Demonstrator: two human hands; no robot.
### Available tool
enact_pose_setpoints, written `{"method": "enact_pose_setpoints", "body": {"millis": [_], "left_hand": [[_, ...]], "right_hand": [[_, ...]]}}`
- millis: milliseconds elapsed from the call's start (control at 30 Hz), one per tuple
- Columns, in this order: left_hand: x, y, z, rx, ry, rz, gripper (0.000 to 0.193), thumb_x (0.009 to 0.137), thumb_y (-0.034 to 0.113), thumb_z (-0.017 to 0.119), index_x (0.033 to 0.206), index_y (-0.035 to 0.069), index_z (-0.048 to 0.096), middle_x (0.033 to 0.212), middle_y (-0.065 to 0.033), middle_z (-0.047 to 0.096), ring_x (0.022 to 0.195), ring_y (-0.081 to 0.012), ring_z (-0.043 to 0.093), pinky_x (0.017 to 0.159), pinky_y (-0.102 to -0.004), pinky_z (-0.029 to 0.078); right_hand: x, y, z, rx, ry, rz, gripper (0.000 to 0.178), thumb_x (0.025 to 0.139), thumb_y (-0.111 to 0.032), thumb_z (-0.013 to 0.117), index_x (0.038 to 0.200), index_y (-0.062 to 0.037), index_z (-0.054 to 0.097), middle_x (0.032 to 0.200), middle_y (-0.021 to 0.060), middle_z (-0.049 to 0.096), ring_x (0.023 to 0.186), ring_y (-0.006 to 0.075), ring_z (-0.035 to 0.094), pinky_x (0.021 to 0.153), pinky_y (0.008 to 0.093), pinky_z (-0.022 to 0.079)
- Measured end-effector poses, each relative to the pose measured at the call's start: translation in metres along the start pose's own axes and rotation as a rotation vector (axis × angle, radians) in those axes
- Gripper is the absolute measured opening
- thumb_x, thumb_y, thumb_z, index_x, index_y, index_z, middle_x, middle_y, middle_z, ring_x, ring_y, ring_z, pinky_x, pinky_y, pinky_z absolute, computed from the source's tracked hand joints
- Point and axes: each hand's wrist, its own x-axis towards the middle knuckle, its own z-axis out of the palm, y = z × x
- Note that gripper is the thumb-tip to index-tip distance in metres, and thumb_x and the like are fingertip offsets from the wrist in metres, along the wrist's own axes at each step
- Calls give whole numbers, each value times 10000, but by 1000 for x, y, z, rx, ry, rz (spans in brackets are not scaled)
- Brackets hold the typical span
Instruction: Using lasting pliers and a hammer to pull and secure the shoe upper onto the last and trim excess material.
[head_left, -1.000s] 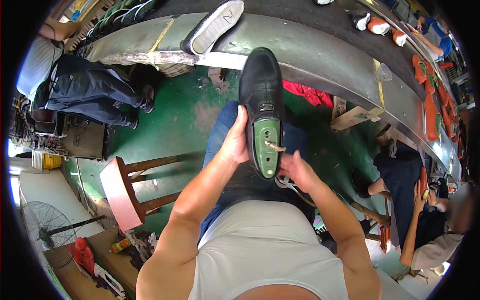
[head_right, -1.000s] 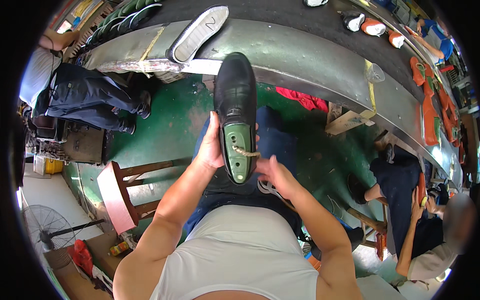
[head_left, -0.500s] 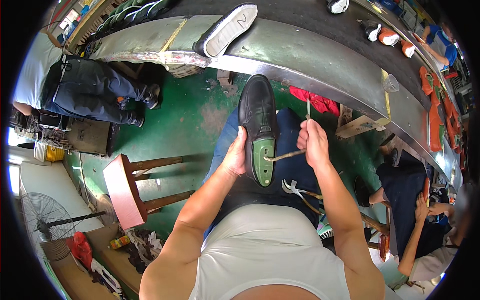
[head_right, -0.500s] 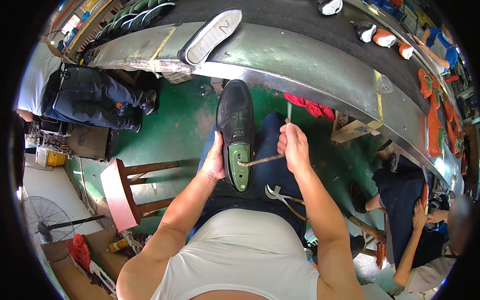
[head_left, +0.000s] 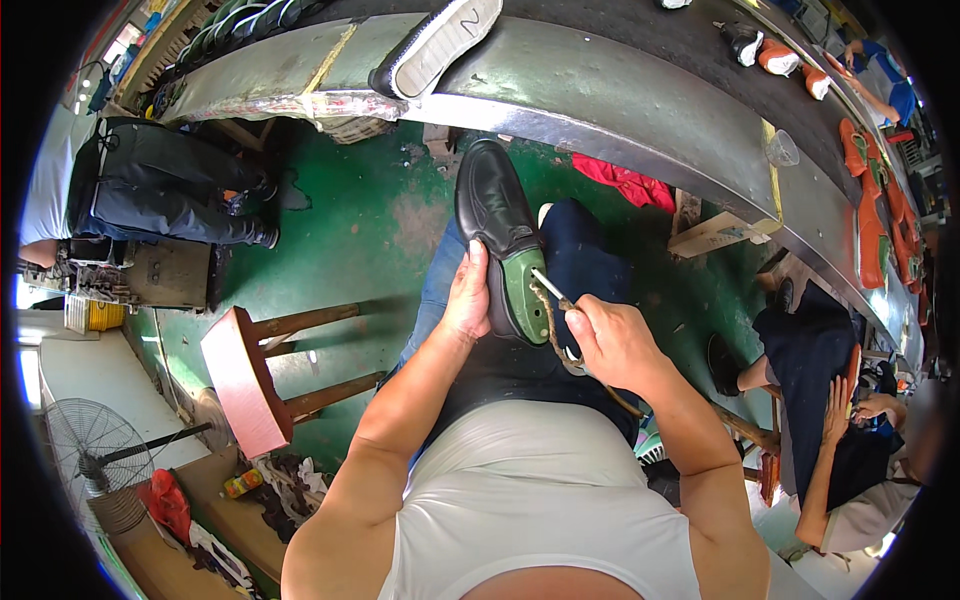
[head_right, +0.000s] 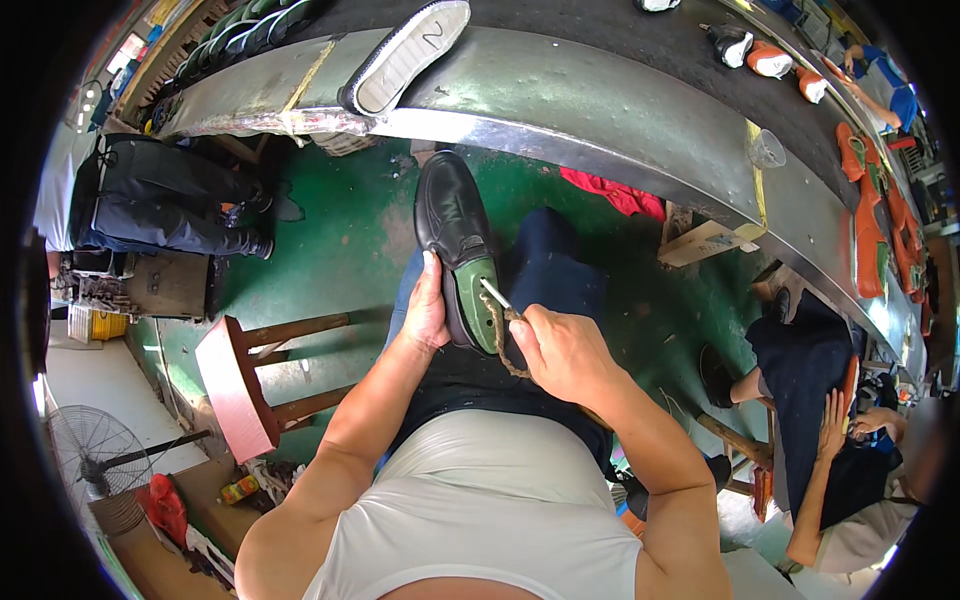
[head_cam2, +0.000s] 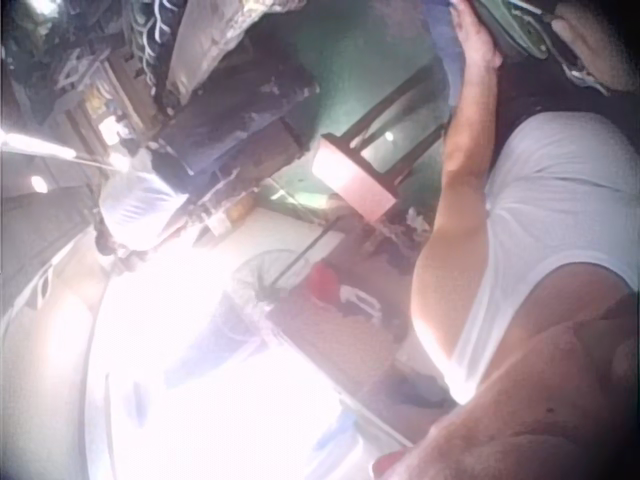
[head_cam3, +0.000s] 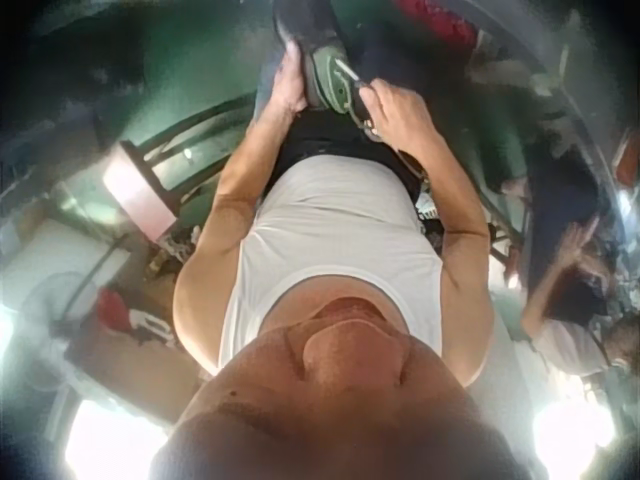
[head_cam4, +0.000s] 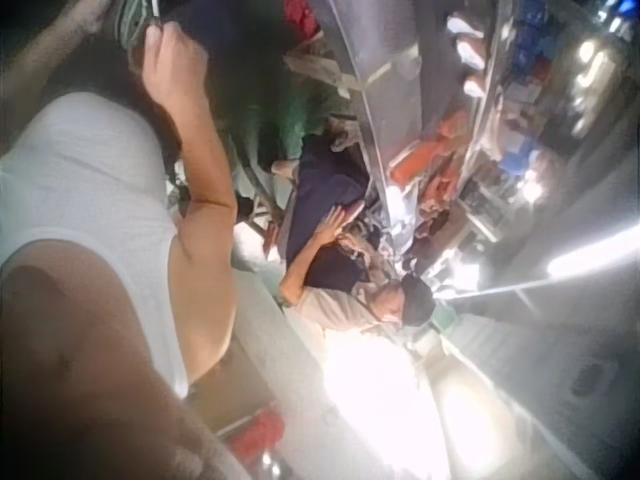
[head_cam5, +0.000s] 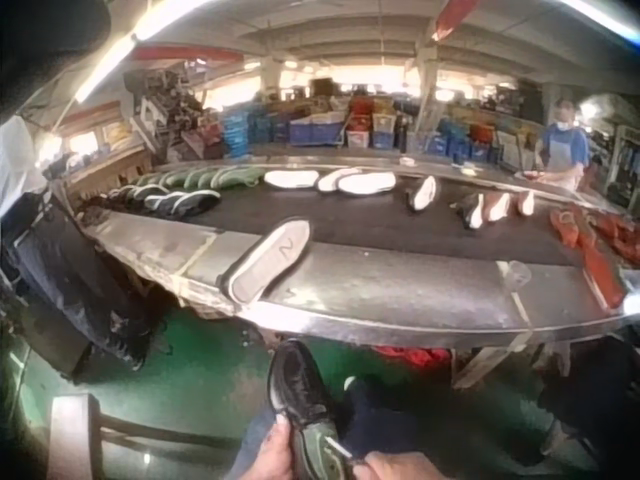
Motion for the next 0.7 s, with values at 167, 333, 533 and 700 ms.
{"method": "enact_pose_setpoints", "body": {"millis": [167,333,533,700], "left_hand": [[-3,-20,-7,309,-71,318,525,1014,431,570,1387,70,492,1294,-69,604,1174,-169,571,1028,-349,454],[-10,-19,17,158,-21,129,562,1038,449,510,1427,52,432,1330,-86,576,1192,-192,563,1052,-359,442],[1,5,58,77,-177,128,685,1030,566,391,1455,29,406,1447,-146,495,1329,-298,492,1119,-464,404],[79,119,67,1503,117,1164,770,906,334,709,1484,-36,358,1559,-313,263,1458,-464,228,1196,-546,171]], "right_hand": [[17,7,7,-242,-17,-20,326,976,-308,579,820,-27,522,687,160,608,666,353,638,569,469,494],[20,25,23,-132,272,-8,639,830,-481,730,1137,-2,439,1118,232,577,1012,404,612,758,475,539],[16,25,-1,805,2,121,1020,799,-270,817,1544,9,179,1461,132,423,1346,257,438,1153,412,316],[57,52,-90,1431,151,215,457,894,-215,647,1286,-5,543,1124,155,669,904,276,708,637,452,620]]}}
